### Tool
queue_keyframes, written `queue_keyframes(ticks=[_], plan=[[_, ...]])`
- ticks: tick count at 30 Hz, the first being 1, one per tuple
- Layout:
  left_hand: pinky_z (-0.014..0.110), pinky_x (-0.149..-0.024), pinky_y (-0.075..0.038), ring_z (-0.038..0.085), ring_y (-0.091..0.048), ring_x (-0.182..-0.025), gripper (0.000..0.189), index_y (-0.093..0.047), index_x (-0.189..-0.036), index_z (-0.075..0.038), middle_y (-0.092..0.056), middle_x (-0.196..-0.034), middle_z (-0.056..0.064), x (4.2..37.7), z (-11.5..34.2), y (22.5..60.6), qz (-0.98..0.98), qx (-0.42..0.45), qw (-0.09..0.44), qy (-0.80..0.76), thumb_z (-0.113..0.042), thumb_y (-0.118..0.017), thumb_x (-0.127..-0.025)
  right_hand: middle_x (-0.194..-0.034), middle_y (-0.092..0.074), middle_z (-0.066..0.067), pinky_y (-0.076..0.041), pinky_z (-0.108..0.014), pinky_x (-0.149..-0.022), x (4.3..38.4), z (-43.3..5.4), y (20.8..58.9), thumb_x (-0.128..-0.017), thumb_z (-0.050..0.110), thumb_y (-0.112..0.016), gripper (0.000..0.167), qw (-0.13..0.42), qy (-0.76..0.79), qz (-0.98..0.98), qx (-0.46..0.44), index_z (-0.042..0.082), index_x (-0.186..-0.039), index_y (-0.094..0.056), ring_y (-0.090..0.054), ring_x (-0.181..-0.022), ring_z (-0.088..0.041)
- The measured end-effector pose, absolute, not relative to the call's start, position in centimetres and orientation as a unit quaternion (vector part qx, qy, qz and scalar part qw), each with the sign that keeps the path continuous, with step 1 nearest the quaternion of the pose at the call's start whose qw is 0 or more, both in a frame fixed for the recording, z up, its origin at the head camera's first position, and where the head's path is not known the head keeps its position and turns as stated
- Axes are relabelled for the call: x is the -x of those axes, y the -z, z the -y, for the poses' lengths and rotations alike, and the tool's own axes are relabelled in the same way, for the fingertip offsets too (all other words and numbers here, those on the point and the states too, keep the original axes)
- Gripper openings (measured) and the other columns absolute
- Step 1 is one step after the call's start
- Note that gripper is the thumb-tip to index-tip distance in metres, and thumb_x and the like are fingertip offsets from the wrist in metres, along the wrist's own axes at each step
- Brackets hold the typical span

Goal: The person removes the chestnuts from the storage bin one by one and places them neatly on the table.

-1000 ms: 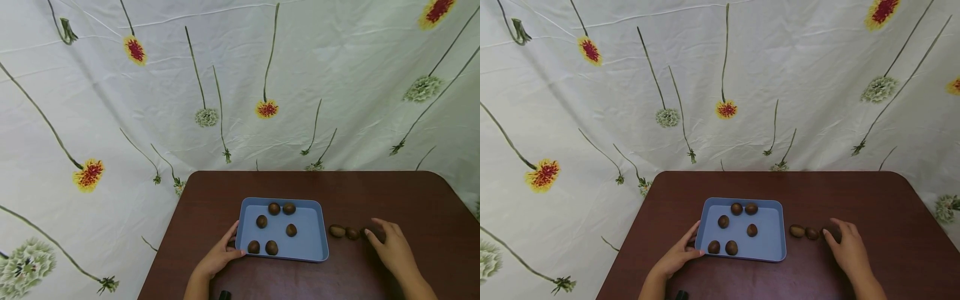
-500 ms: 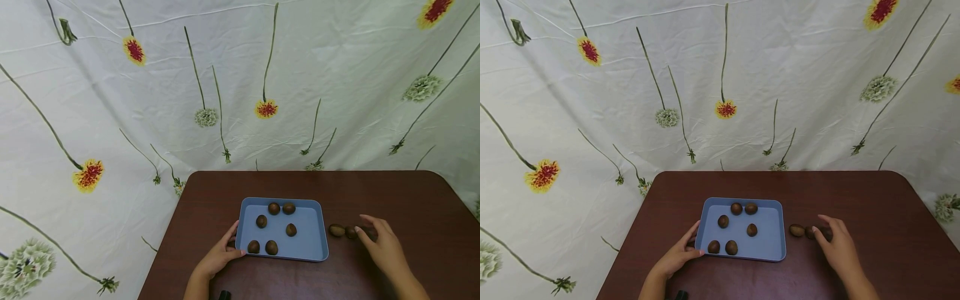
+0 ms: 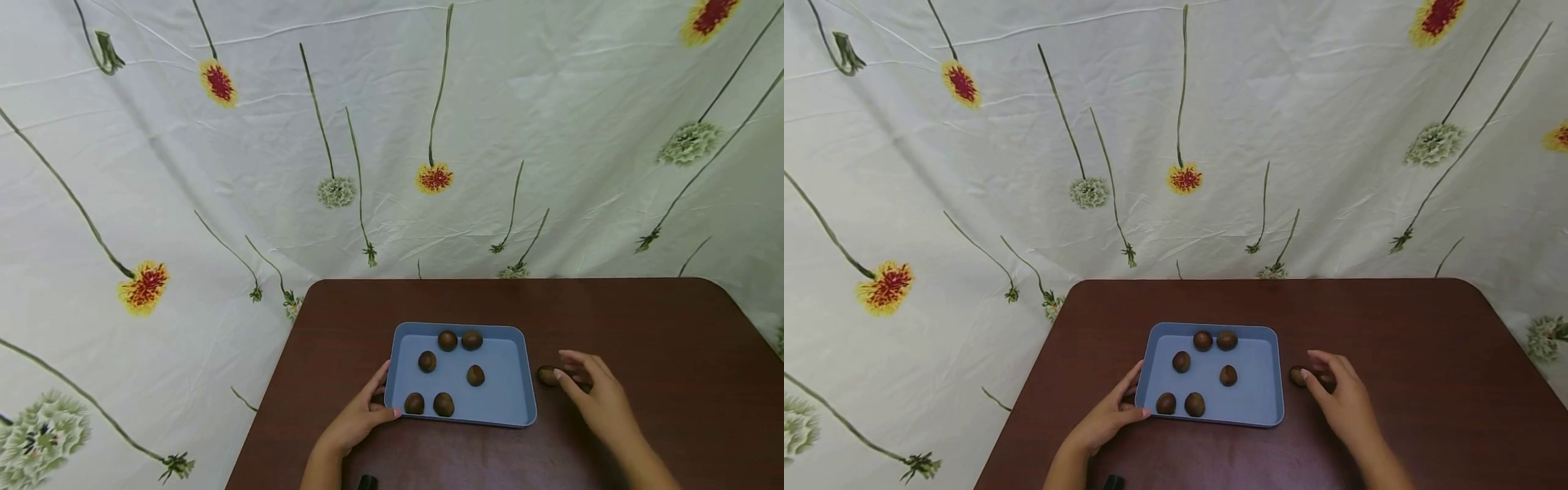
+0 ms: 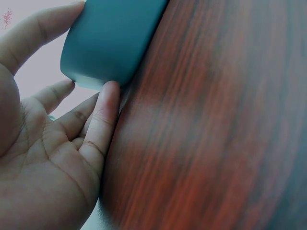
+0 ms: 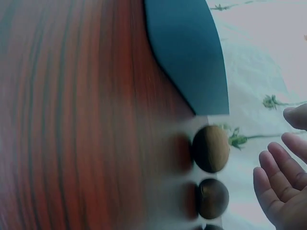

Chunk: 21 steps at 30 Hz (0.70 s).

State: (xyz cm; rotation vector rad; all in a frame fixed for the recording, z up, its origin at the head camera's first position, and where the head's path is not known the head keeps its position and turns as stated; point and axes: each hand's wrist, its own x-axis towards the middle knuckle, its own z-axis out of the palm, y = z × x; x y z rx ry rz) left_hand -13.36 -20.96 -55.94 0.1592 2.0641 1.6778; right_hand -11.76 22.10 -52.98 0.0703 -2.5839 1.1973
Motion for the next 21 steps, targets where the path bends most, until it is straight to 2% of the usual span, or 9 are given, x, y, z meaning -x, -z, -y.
queue_keyframes(ticks=[5, 9, 21], plan=[[0.032, -0.093, -0.049, 0.023, -0.064, -0.109, 0.091, -0.014, -0.163, -0.035, -0.034, -0.158, 0.02, 13.4, 20.9, 55.9, -0.752, -0.056, 0.236, -0.612, -0.023, -0.073, -0.095, -0.119, -0.063, -0.007, -0.045, -0.006, -0.084, 12.2, -20.8, 53.4, -0.095, 0.014, -0.072, 0.036, 0.142, -0.441, 0.885, -0.045, 0.006, -0.129, -0.064, -0.053, -0.1, 0.012], [0.032, -0.093, -0.05, 0.024, -0.064, -0.109, 0.092, -0.013, -0.164, -0.034, -0.034, -0.157, 0.02, 13.4, 21.0, 55.9, -0.749, -0.056, 0.238, -0.616, -0.022, -0.073, -0.095, -0.118, -0.065, -0.007, -0.049, -0.011, -0.083, 12.3, -19.9, 53.3, -0.093, 0.013, -0.074, 0.036, 0.126, -0.47, 0.872, -0.059, 0.007, -0.128, -0.065, -0.061, -0.099, 0.001], [0.03, -0.093, -0.05, 0.023, -0.064, -0.107, 0.092, -0.013, -0.164, -0.033, -0.035, -0.156, 0.021, 13.4, 20.9, 56.0, -0.751, -0.058, 0.24, -0.612, -0.022, -0.072, -0.095, -0.117, -0.066, -0.007, -0.054, -0.02, -0.086, 12.9, -16.6, 53.5, -0.09, 0.008, -0.076, 0.037, 0.088, -0.482, 0.867, -0.087, 0.005, -0.125, -0.066, -0.066, -0.101, -0.016]])
